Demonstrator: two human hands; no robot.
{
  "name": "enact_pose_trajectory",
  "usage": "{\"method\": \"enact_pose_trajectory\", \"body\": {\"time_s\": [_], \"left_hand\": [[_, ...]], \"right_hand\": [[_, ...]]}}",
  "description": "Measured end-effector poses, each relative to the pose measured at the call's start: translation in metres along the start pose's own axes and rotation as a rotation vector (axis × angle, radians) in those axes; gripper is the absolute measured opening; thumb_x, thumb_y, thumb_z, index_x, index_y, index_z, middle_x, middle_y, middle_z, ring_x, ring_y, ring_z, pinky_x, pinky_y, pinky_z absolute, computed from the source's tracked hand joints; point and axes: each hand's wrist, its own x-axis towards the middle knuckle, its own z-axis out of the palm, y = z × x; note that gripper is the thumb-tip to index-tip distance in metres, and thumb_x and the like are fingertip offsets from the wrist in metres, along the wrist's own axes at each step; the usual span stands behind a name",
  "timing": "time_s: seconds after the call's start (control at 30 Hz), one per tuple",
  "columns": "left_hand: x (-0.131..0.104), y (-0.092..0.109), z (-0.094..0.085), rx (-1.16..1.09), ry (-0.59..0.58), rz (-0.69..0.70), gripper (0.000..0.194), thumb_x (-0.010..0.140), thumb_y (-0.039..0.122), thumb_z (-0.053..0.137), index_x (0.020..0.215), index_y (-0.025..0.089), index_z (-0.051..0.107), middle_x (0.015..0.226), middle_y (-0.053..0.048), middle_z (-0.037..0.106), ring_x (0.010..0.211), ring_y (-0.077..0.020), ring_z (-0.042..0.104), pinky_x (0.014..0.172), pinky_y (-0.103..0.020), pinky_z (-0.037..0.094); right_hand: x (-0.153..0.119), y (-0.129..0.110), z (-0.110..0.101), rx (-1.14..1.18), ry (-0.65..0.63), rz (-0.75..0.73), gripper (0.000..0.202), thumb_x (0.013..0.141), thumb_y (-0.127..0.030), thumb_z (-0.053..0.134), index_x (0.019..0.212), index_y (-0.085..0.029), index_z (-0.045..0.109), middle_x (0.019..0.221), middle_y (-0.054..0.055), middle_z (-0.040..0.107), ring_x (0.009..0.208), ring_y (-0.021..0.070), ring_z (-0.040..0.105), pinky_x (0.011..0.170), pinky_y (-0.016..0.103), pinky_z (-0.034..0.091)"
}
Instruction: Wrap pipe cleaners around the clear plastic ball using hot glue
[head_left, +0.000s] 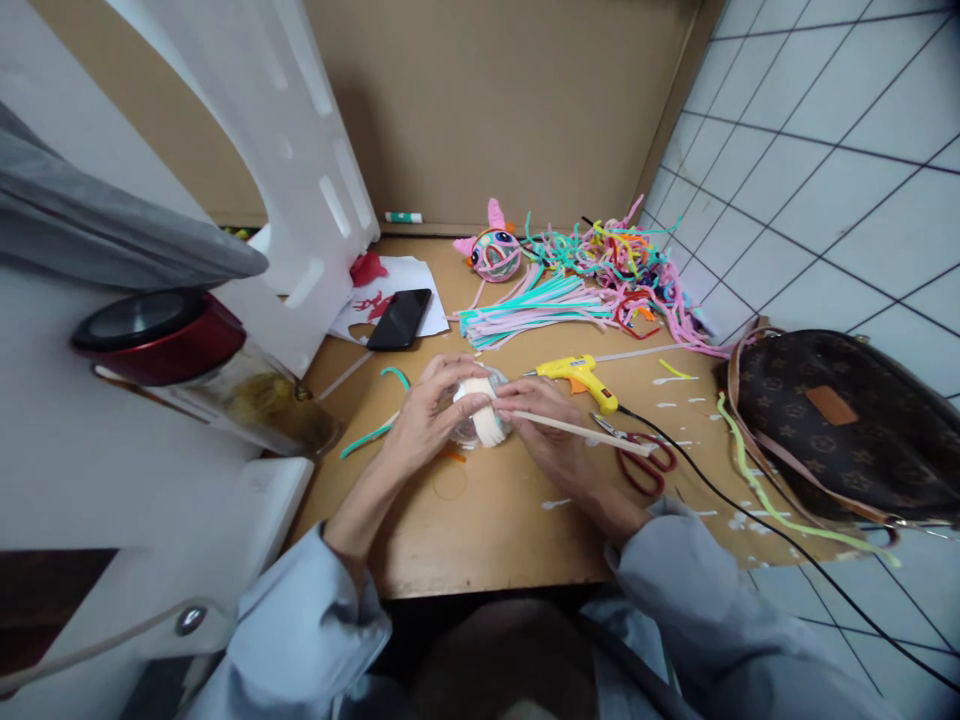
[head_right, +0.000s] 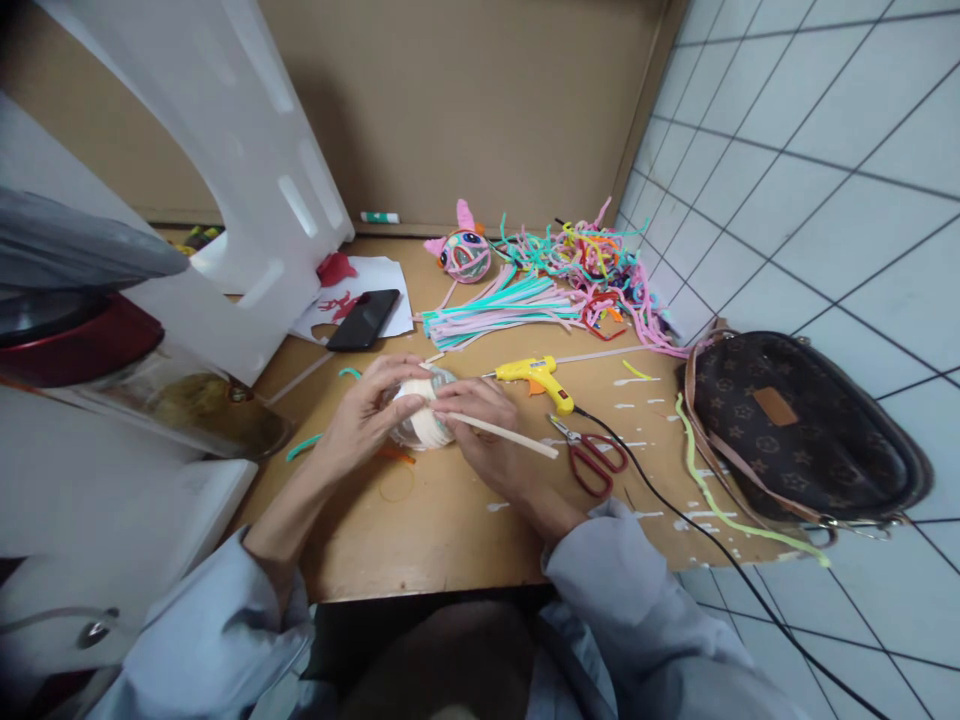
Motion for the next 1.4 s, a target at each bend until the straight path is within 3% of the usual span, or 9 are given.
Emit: {"method": "enact_pose_trajectory", "body": {"time_s": [0.1, 0.2, 0.37, 0.53, 0.7, 0.9, 1.1, 1.27, 1.4], "left_hand": [[-0.001, -0.001, 0.0, 0.016, -0.04, 0.022, 0.047, 0.09, 0.061, 0.058, 0.115, 0.023, 0.068, 0.12, -0.011, 0.062, 0.126, -0.0277, 0.055, 0.109, -0.043, 0.043], [-0.001, -0.002, -0.001, 0.065, -0.09, 0.043, 0.064, 0.075, 0.066, 0.072, 0.121, 0.023, 0.063, 0.128, -0.012, 0.058, 0.13, -0.032, 0.052, 0.11, -0.047, 0.043], [-0.002, -0.006, 0.001, 0.148, -0.103, 0.079, 0.084, 0.056, 0.059, 0.089, 0.124, 0.023, 0.057, 0.134, -0.014, 0.053, 0.13, -0.0343, 0.052, 0.112, -0.05, 0.042], [-0.003, -0.003, 0.003, 0.206, -0.102, 0.075, 0.084, 0.054, 0.052, 0.092, 0.124, 0.023, 0.055, 0.133, -0.014, 0.052, 0.129, -0.0348, 0.051, 0.11, -0.05, 0.044], [-0.003, 0.002, 0.006, 0.241, -0.079, 0.078, 0.068, 0.062, 0.037, 0.087, 0.12, 0.023, 0.054, 0.129, -0.012, 0.055, 0.125, -0.0317, 0.053, 0.108, -0.047, 0.044], [-0.002, -0.002, 0.006, 0.192, 0.002, -0.036, 0.063, 0.062, 0.036, 0.082, 0.117, 0.021, 0.053, 0.118, -0.008, 0.059, 0.111, -0.0281, 0.059, 0.098, -0.042, 0.048], [0.002, 0.003, 0.004, -0.004, 0.072, -0.326, 0.069, 0.053, 0.036, 0.083, 0.112, 0.02, 0.051, 0.097, -0.001, 0.058, 0.081, -0.0173, 0.06, 0.072, -0.03, 0.051], [0.007, 0.012, 0.003, -0.112, 0.078, -0.39, 0.064, 0.05, 0.031, 0.081, 0.104, 0.021, 0.048, 0.084, 0.003, 0.059, 0.071, -0.0145, 0.058, 0.063, -0.026, 0.049], [0.007, 0.012, 0.004, -0.137, 0.062, -0.396, 0.066, 0.05, 0.03, 0.082, 0.106, 0.021, 0.048, 0.084, 0.003, 0.059, 0.07, -0.0141, 0.057, 0.063, -0.026, 0.05]], "right_hand": [[0.0, 0.001, 0.0, 0.003, 0.012, -0.001, 0.016, 0.094, -0.023, 0.06, 0.092, -0.027, 0.076, 0.103, 0.003, 0.075, 0.096, 0.0176, 0.068, 0.091, 0.038, 0.052], [0.0, 0.003, 0.002, 0.021, 0.045, 0.0, 0.017, 0.094, -0.024, 0.06, 0.089, -0.027, 0.077, 0.101, 0.002, 0.075, 0.095, 0.0174, 0.068, 0.093, 0.038, 0.051], [-0.002, 0.004, 0.005, 0.058, 0.055, 0.017, 0.018, 0.094, -0.027, 0.059, 0.088, -0.026, 0.077, 0.098, 0.002, 0.075, 0.093, 0.0167, 0.067, 0.089, 0.035, 0.052], [-0.002, 0.004, 0.004, 0.032, 0.048, 0.044, 0.017, 0.094, -0.026, 0.06, 0.089, -0.026, 0.077, 0.1, 0.003, 0.074, 0.096, 0.0171, 0.067, 0.094, 0.036, 0.051], [-0.003, 0.002, 0.006, -0.018, 0.062, 0.013, 0.01, 0.09, -0.029, 0.066, 0.093, -0.027, 0.075, 0.098, 0.003, 0.074, 0.093, 0.0182, 0.067, 0.087, 0.036, 0.053], [0.006, 0.005, -0.009, -0.136, -0.081, -0.078, 0.04, 0.089, -0.018, 0.055, 0.128, -0.025, 0.063, 0.125, 0.008, 0.067, 0.12, 0.0212, 0.06, 0.104, 0.041, 0.049], [0.02, 0.047, -0.053, -0.602, 0.152, 0.316, 0.037, 0.088, -0.032, 0.057, 0.118, -0.013, 0.064, 0.114, 0.017, 0.067, 0.108, 0.0289, 0.063, 0.098, 0.046, 0.05], [0.014, 0.055, -0.061, -0.991, -0.132, 0.608, 0.047, 0.088, -0.054, 0.062, 0.105, -0.011, 0.066, 0.102, 0.019, 0.07, 0.095, 0.0293, 0.067, 0.082, 0.037, 0.052], [0.015, 0.053, -0.054, -1.076, -0.213, 0.697, 0.048, 0.086, -0.053, 0.065, 0.108, -0.01, 0.066, 0.109, 0.022, 0.07, 0.1, 0.0305, 0.068, 0.081, 0.036, 0.051]]}}
